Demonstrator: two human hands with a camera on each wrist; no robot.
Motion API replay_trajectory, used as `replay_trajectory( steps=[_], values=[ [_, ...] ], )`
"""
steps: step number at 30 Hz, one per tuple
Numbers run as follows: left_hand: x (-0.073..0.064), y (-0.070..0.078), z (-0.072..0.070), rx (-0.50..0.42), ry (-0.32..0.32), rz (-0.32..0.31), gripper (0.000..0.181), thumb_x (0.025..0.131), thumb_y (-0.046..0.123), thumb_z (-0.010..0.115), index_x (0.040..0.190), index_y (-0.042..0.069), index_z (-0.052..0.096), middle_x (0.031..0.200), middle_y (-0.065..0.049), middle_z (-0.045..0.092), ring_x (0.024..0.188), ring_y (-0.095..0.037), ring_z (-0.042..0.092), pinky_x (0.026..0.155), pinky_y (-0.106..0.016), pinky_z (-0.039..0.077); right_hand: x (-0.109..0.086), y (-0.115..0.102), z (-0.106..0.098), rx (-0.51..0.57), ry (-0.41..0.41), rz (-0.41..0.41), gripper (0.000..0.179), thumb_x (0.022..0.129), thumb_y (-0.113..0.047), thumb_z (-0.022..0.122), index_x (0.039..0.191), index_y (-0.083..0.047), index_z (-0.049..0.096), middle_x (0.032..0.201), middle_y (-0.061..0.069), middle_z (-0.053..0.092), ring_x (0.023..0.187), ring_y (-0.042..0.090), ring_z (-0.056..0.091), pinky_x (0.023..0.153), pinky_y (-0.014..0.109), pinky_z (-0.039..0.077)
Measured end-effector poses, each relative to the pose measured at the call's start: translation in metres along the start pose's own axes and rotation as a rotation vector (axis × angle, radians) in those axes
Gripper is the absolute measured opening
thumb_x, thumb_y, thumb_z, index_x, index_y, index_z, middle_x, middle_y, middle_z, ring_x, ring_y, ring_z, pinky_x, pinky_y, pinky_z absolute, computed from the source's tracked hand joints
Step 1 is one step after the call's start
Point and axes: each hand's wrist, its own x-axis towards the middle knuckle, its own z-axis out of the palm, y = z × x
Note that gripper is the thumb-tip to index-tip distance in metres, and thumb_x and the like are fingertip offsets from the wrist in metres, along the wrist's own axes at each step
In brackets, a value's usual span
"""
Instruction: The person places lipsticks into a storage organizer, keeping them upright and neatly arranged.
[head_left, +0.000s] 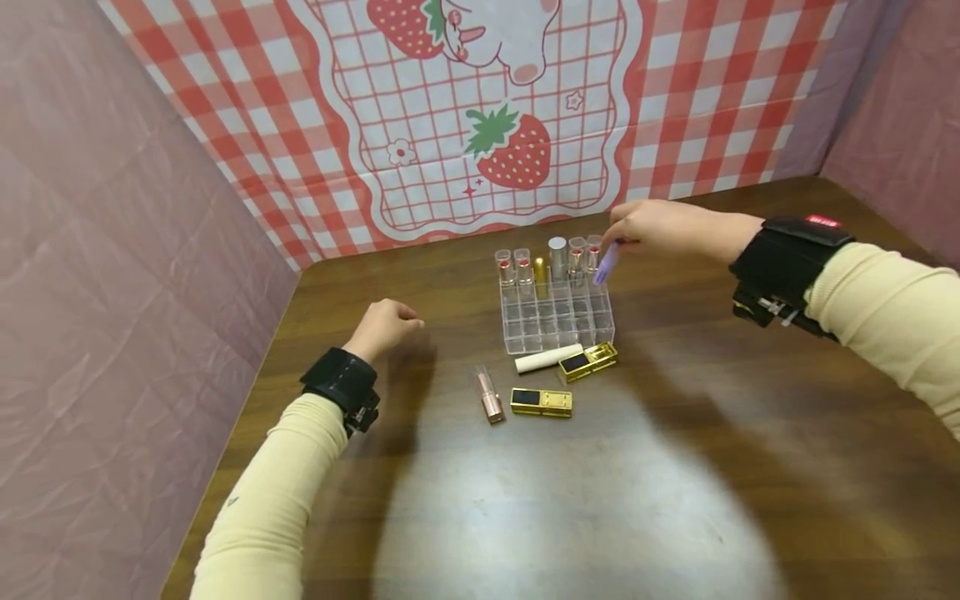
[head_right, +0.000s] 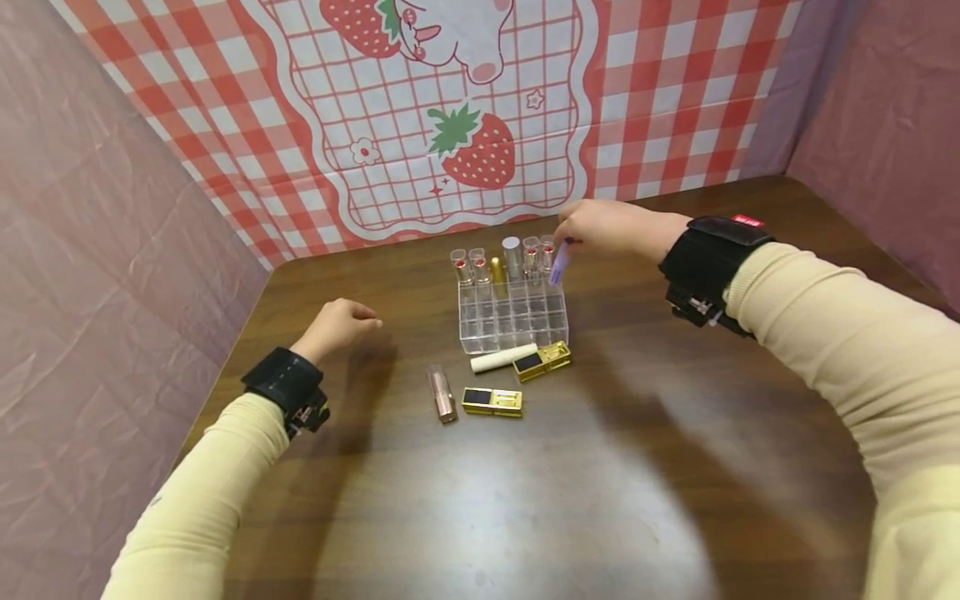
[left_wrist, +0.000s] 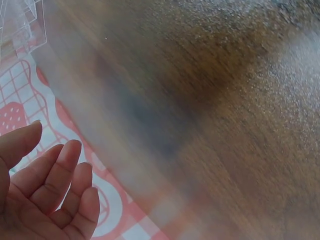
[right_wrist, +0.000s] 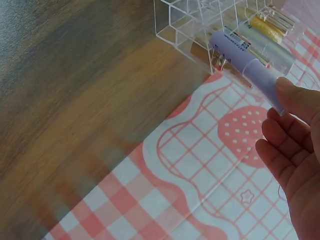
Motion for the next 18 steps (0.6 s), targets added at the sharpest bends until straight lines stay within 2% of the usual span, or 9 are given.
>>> replay_trajectory(
  steps=[5,12,18],
  values=[
    [0.002,-0.003,0.001,0.006,0.008,0.006,0.028,0.087,0.017,0.059,0.104,-0.005,0.067,0.105,-0.019,0.065,0.101,-0.031,0.059,0.085,-0.041,0.047,0.007,-0.002,0.005,0.016,-0.027,-0.010,0.014,0.078,0.000,0.068,0.091,-0.001,0.068,0.078,0.004,0.054,0.069,0.015,0.051,0.060,0.033,0.044],
    [0.004,-0.006,0.005,-0.001,-0.003,0.001,0.029,0.086,0.017,0.059,0.105,-0.004,0.066,0.105,-0.019,0.065,0.099,-0.030,0.060,0.082,-0.039,0.048,0.015,-0.009,0.012,0.009,-0.117,0.008,0.015,0.079,-0.003,0.068,0.094,-0.002,0.067,0.085,0.006,0.059,0.079,0.021,0.058,0.068,0.037,0.049],
    [0.006,-0.008,0.006,0.012,-0.004,0.005,0.030,0.086,0.018,0.060,0.105,-0.005,0.066,0.104,-0.019,0.066,0.098,-0.030,0.060,0.082,-0.039,0.048,0.019,-0.013,0.018,-0.043,-0.101,0.034,0.016,0.078,-0.006,0.069,0.095,-0.005,0.068,0.090,0.007,0.063,0.082,0.022,0.060,0.069,0.039,0.050]
  ],
)
